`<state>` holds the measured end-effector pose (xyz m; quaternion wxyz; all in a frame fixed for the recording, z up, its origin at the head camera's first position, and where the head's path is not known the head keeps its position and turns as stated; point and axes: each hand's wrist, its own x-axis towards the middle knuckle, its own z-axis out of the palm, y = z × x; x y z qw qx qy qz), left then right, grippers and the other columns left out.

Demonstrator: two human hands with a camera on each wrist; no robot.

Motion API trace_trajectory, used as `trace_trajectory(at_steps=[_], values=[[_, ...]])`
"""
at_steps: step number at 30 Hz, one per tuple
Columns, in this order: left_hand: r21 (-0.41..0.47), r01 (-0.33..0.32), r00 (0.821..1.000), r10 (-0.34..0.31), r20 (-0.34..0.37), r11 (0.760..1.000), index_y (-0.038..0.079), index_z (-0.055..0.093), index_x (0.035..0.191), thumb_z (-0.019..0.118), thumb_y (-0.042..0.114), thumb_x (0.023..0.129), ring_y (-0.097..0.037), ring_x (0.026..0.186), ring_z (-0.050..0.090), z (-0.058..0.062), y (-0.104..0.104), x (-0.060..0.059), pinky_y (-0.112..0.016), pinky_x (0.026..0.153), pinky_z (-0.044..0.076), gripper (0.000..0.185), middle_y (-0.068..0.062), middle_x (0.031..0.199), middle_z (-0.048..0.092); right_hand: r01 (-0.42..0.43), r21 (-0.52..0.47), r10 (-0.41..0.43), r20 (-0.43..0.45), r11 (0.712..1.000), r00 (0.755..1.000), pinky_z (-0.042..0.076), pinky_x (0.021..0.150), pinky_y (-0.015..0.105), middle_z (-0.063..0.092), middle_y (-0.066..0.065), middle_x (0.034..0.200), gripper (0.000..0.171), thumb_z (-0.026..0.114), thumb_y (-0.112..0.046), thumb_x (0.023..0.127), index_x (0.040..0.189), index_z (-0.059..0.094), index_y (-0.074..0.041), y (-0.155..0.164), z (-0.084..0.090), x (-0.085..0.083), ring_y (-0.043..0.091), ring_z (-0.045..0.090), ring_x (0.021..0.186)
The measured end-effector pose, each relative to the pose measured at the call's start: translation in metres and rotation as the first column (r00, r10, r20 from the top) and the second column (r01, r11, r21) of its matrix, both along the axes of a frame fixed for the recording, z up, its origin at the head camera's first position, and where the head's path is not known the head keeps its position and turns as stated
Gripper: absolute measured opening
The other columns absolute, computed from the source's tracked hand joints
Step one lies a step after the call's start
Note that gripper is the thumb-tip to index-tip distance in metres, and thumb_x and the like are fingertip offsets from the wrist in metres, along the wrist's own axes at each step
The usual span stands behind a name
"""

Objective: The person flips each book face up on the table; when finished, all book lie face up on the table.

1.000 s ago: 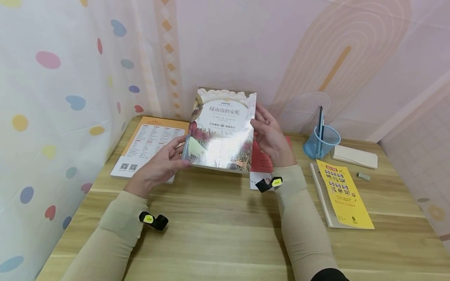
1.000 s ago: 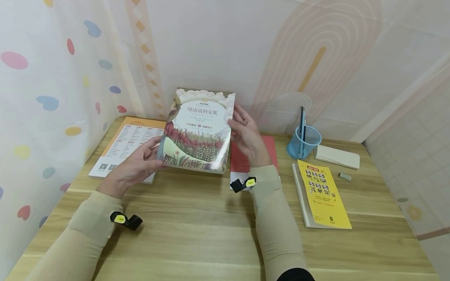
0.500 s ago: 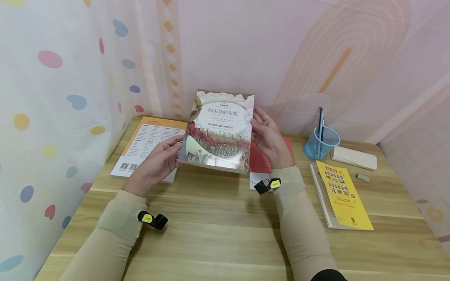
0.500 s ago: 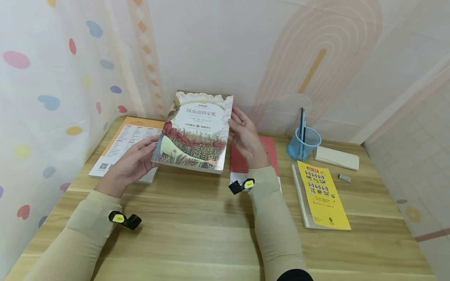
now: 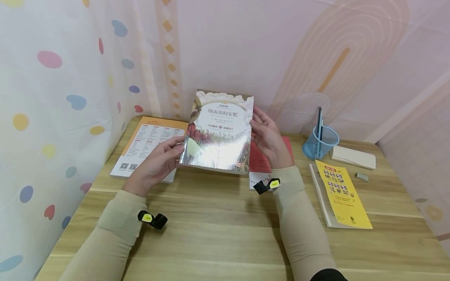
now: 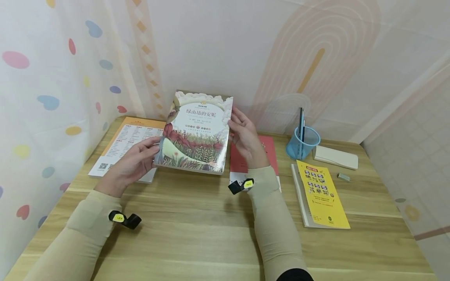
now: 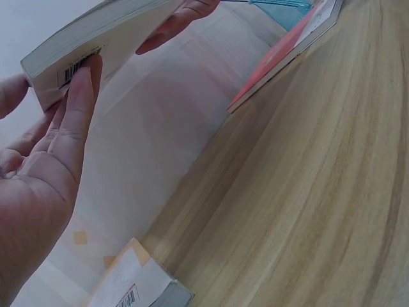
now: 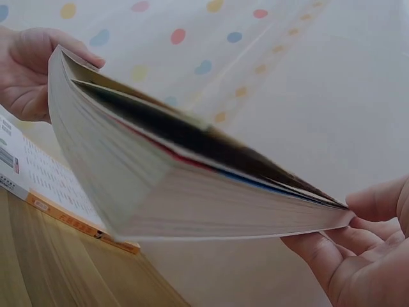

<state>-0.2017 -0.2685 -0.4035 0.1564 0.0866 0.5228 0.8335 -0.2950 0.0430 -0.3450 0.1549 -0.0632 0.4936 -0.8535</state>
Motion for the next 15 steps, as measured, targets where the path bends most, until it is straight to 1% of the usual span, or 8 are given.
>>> trace_trajectory(at_steps=[3, 6, 11, 15], values=[[-0.019, -0.006, 1.000, 0.006, 0.009, 1.000, -0.001, 0.035, 0.151, 0.047, 0.009, 0.108, -0.011, 0.097, 0.069, 0.0001, 0.0004, -0.0008, -0.025, 0.080, 0.057, 0.046, -0.001, 0.120, 0.068, 0.004, 0.007, -0.005, 0.007, 1.000, 1.000, 0.051, 0.060, 0.021, 0.035, 0.009, 0.162, 0.061, 0.044, 0.006, 0.104, 0.160, 0.027, -0.008, 0.0002, -0.0001, 0.0000, 0.014, 0.065, 0.085], [-0.022, -0.002, 1.000, 0.002, 0.013, 1.000, -0.006, 0.029, 0.154, 0.047, 0.008, 0.108, -0.011, 0.098, 0.069, -0.0008, 0.0007, -0.0019, -0.025, 0.082, 0.057, 0.051, -0.001, 0.121, 0.068, 0.013, 0.017, -0.014, 0.018, 1.000, 1.000, 0.051, 0.060, 0.021, 0.035, 0.009, 0.162, 0.061, 0.044, 0.007, 0.103, 0.160, 0.027, -0.008, 0.0007, -0.0006, -0.0002, 0.014, 0.065, 0.084], [-0.018, 0.001, 1.000, -0.001, 0.013, 1.000, -0.007, 0.029, 0.153, 0.048, 0.009, 0.108, -0.012, 0.099, 0.070, -0.0030, 0.0012, -0.0025, -0.026, 0.083, 0.058, 0.051, -0.001, 0.123, 0.068, 0.029, 0.038, -0.031, 0.041, 0.999, 0.999, 0.052, 0.060, 0.022, 0.037, 0.009, 0.162, 0.061, 0.045, 0.007, 0.103, 0.159, 0.028, -0.008, 0.0007, -0.0028, -0.0011, 0.014, 0.064, 0.083], [-0.028, 0.000, 1.000, 0.001, 0.018, 1.000, -0.006, 0.031, 0.152, 0.049, 0.010, 0.108, -0.011, 0.098, 0.070, -0.0043, 0.0011, -0.0020, -0.026, 0.082, 0.058, 0.050, 0.000, 0.122, 0.069, 0.033, 0.040, -0.036, 0.058, 0.999, 0.998, 0.053, 0.061, 0.023, 0.038, 0.008, 0.161, 0.060, 0.046, 0.008, 0.103, 0.159, 0.031, -0.008, 0.0002, -0.0046, -0.0021, 0.014, 0.065, 0.085]])
